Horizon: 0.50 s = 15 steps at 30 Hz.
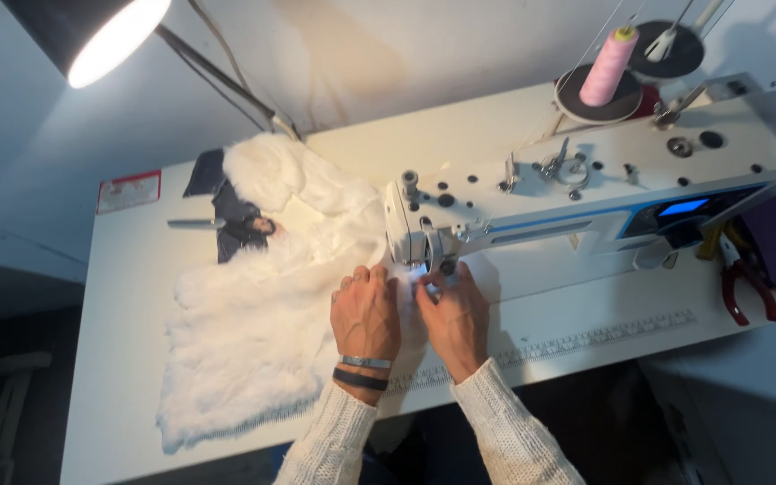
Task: Sewing pieces of white faux fur together using an industrial sewing machine.
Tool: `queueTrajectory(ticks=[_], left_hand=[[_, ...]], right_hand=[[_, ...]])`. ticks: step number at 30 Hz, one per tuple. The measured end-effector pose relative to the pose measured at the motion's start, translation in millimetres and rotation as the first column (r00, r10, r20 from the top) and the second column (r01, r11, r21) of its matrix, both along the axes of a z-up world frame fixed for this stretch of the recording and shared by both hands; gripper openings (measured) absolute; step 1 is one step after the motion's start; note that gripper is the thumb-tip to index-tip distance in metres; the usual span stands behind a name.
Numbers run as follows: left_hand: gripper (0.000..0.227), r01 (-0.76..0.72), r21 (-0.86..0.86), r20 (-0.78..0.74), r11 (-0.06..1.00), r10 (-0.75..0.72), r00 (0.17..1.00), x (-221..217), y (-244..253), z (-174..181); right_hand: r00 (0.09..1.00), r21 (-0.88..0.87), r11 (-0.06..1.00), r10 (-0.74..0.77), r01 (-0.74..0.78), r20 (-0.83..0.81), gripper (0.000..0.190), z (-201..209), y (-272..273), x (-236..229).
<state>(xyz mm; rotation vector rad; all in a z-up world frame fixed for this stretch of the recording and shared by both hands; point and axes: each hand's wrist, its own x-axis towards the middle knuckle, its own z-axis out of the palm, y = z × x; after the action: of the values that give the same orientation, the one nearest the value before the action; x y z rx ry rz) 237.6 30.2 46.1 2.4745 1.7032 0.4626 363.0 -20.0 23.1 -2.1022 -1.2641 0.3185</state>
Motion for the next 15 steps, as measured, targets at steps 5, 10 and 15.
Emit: queueTrajectory(ticks=[5, 10, 15], left_hand=[[0.03, 0.121, 0.088, 0.019, 0.989, -0.123, 0.992, 1, -27, 11], [0.037, 0.155, 0.21, 0.119, 0.965, -0.182, 0.976, -2, -46, 5], [0.024, 0.137, 0.218, 0.108, 0.966, -0.163, 0.981, 1, -36, 22]], right_hand=[[0.993, 0.204, 0.972, 0.111, -0.116, 0.039, 0.013, 28, -19, 3], [0.97, 0.274, 0.936, 0.181, -0.22, 0.162, 0.044, 34, -27, 3], [0.945, 0.2, 0.926, 0.3, -0.321, 0.129, 0.035, 35, -30, 3]])
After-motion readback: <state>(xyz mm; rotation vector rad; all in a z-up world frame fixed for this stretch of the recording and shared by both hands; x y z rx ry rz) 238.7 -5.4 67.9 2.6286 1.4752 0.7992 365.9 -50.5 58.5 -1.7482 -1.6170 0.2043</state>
